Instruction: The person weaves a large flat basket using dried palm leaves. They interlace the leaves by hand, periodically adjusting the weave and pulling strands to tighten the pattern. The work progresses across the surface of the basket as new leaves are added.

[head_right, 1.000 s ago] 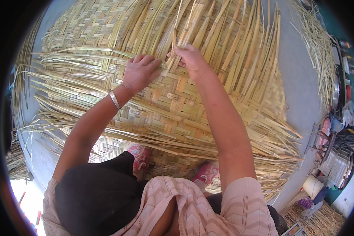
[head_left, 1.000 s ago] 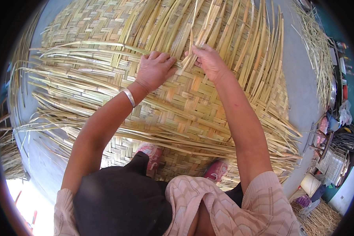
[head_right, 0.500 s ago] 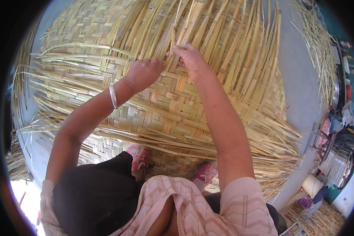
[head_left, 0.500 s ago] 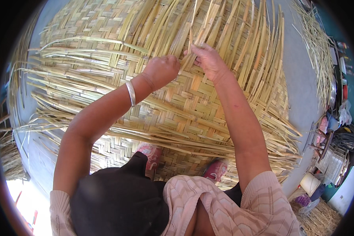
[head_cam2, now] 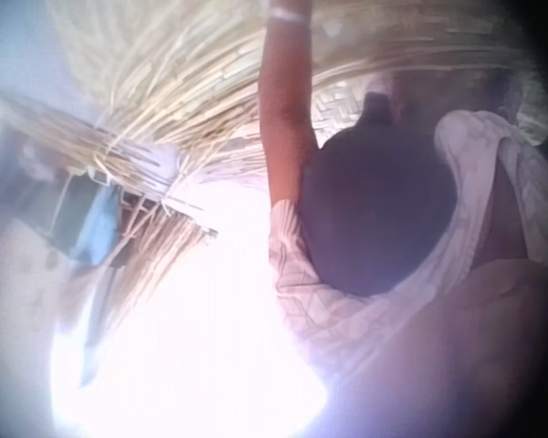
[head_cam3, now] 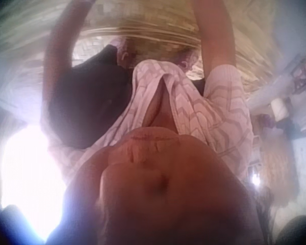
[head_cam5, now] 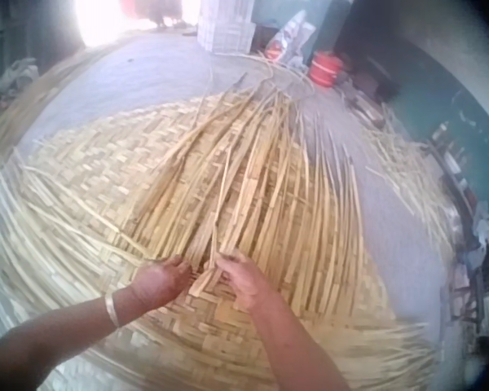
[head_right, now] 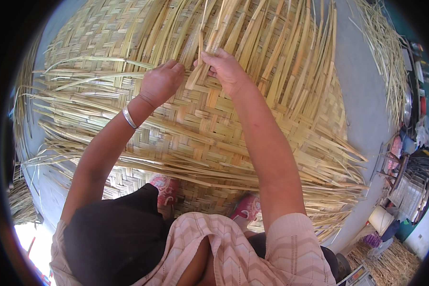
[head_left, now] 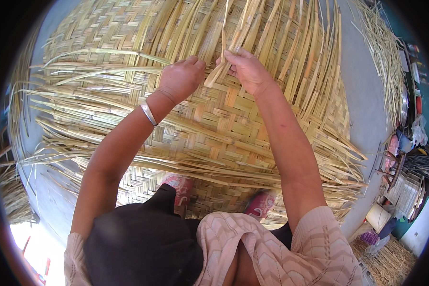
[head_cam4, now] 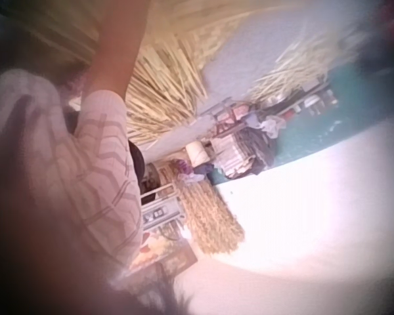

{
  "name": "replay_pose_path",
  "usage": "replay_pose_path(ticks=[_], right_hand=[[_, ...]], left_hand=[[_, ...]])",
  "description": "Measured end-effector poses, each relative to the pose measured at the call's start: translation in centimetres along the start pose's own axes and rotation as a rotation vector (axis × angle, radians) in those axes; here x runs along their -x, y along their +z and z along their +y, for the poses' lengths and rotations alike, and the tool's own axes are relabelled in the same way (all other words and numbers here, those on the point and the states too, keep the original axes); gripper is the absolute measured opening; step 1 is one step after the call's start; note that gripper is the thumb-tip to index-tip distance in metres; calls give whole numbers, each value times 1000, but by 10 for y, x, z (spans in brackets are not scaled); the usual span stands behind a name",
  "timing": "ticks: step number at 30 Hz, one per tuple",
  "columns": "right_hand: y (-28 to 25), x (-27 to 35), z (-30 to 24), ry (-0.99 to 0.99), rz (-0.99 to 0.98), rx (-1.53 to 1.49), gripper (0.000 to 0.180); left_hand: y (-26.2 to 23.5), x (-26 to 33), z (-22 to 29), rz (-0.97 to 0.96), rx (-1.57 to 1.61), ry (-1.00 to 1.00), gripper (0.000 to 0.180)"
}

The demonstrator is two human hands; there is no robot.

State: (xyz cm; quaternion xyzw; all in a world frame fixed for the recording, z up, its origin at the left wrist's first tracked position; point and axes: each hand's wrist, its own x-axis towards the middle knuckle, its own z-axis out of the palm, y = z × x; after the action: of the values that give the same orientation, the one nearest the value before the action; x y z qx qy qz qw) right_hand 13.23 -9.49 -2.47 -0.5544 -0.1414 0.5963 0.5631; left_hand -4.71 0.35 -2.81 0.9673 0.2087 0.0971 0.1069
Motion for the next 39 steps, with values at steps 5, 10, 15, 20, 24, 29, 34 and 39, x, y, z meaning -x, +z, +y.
replay_pose_path(ticks=[5, 10, 15, 20, 24, 29, 34, 39], right_hand=[[-3, 1, 0, 2, -28, -7, 26], [-5, 2, 0, -1, -68, -27, 26], [-4, 1, 2, -11, -69, -32, 30], [-1, 1, 1, -5, -26, 4, 35], [0, 0, 1, -11, -48, 50, 32], [18, -8, 4, 28, 223, 498, 31], [41, 18, 19, -140, 431, 722, 36], [57, 38, 46, -612, 488, 1428, 46]], left_hand=[[5, 3, -1, 22, 11, 22, 10], [6, 16, -3, 44, 58, 23, 20], [10, 33, -1, 11, -68, 66, 37], [11, 38, -7, -99, -109, 165, 42], [15, 39, -6, -27, -77, 225, 44], [13, 41, -12, -36, -23, 222, 42], [0, 49, -28, 164, 120, 116, 29], [-14, 57, -65, 409, 895, -709, 14]])
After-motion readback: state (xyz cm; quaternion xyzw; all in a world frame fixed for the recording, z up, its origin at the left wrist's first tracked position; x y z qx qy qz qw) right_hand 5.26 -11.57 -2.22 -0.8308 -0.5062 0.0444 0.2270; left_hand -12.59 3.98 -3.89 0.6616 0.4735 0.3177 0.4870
